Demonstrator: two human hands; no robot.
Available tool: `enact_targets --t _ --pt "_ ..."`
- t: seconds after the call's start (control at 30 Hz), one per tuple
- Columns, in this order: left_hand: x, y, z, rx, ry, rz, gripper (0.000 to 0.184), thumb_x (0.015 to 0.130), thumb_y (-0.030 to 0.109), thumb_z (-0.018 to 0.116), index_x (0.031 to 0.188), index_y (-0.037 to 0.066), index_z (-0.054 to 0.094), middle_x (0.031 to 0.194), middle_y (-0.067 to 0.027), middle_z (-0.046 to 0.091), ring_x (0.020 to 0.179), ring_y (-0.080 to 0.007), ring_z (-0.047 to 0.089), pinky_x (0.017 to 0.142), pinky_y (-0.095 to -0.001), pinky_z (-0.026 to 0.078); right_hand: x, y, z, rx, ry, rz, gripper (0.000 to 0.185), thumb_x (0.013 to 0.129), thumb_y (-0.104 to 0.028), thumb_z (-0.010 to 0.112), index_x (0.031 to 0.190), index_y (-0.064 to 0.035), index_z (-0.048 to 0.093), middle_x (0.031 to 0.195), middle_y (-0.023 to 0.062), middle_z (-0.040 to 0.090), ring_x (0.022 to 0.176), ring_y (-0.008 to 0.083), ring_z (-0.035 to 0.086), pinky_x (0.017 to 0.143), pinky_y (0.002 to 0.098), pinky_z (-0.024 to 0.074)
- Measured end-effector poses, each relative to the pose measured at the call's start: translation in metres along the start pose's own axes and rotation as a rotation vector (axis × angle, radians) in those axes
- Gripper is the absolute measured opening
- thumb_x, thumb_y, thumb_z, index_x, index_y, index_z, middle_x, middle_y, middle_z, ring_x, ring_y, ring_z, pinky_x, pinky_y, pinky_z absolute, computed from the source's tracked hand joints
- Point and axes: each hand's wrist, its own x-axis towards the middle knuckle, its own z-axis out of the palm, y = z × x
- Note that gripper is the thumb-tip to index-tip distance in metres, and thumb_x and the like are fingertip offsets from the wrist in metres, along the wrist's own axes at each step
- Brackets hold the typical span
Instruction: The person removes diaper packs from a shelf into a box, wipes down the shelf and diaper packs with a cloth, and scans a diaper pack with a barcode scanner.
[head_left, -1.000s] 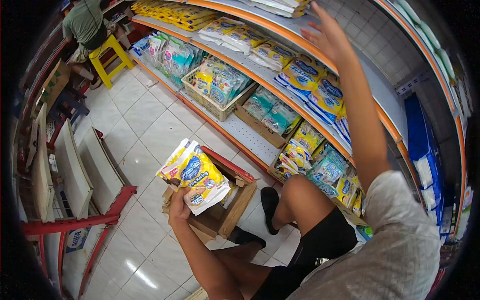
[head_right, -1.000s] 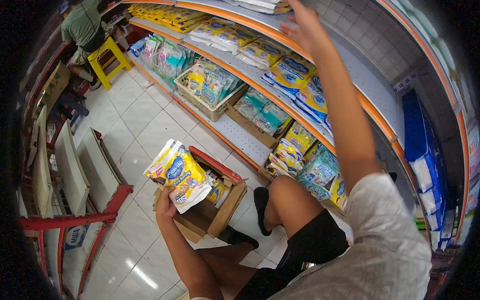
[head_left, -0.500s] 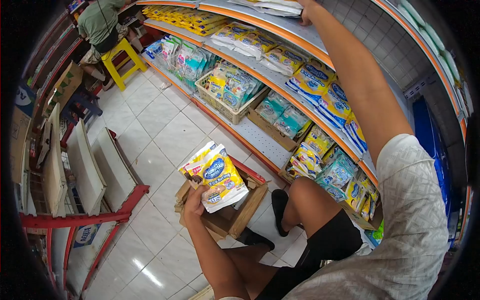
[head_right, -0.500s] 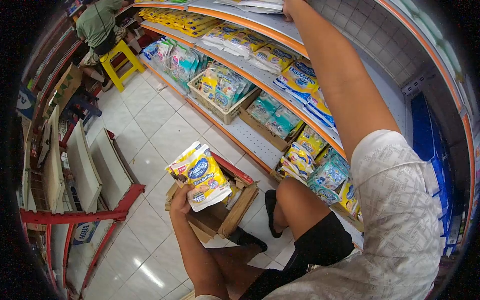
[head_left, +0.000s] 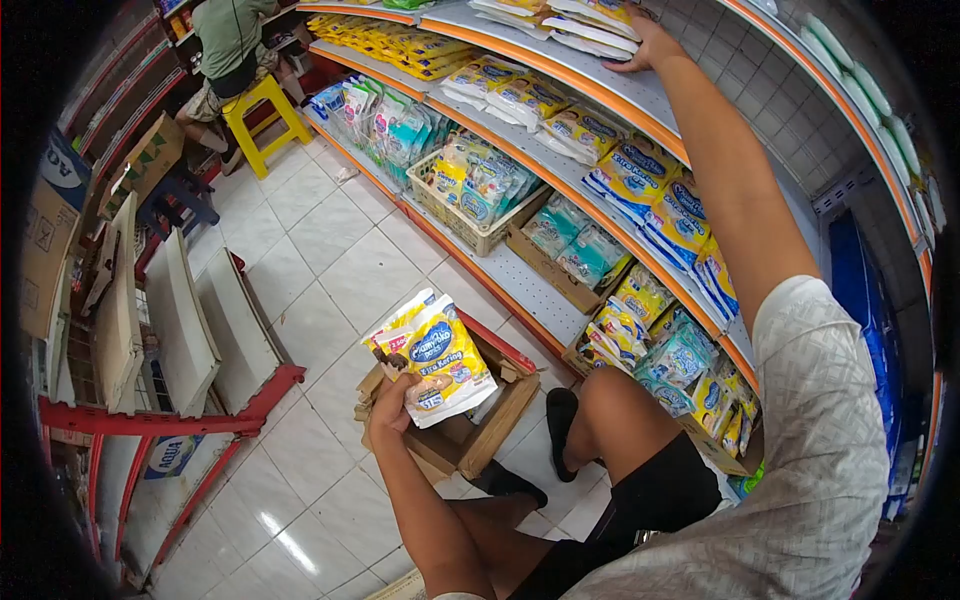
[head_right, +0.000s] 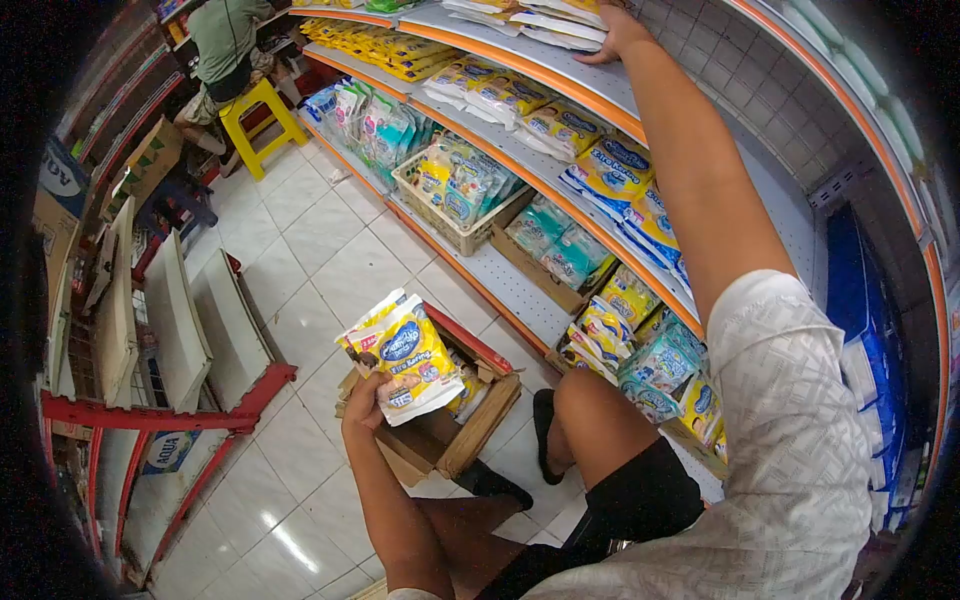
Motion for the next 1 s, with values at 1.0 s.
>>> enact_targets --t 1.0 --pt "-0.009 0.004 -0.019 -0.111 -0.018 0.125 0.044 0.075 0.009 0.056 0.116 0.000 0.043 0.109 -0.0150 0.056 0.094 -0.0274 0.058 0.084 -0.0399 0.049 -0.121 0.048 -0.070 -0.053 -0.381 -0.234 0.046 0.083 -0.033 0.055 0.119 -0.0078 0.043 0.110 0.0125 0.057 0.092 0.0264 0.061 0.076 0.0449 0.0523"
